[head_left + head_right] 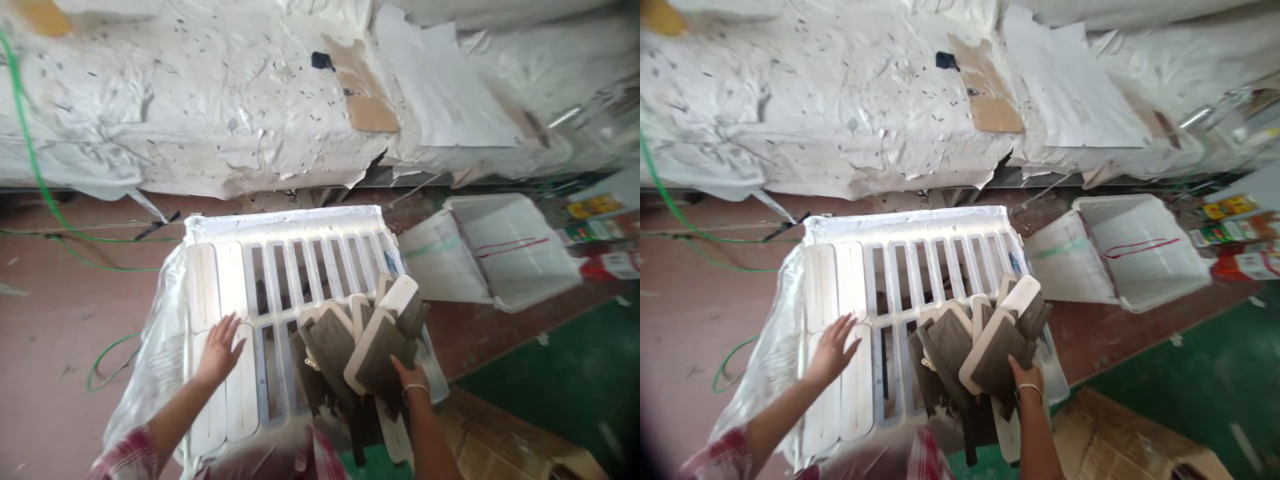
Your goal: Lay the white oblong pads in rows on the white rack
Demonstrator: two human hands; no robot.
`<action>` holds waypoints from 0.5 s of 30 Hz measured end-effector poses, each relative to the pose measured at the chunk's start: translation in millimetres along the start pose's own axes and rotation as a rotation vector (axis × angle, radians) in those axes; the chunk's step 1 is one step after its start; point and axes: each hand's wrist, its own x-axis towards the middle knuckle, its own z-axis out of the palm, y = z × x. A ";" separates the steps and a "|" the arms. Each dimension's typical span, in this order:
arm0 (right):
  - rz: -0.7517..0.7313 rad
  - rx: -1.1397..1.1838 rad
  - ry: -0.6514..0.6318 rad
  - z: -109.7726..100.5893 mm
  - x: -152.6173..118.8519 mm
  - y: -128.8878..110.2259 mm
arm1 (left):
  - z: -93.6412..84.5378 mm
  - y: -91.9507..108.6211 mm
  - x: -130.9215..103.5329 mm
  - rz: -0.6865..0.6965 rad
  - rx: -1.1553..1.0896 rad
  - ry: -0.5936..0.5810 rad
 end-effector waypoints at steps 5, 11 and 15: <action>-0.086 0.097 0.038 -32.0 -21.7 -32.7 | 1.9 86.9 -43.1 -0.031 -0.554 -0.322; -0.357 0.592 -0.597 -34.4 -93.9 -90.2 | -26.6 144.5 -26.7 -0.322 -1.622 -0.617; -0.400 0.676 -0.972 41.1 -133.3 -106.3 | -47.9 136.8 -30.1 -0.778 -1.815 -0.660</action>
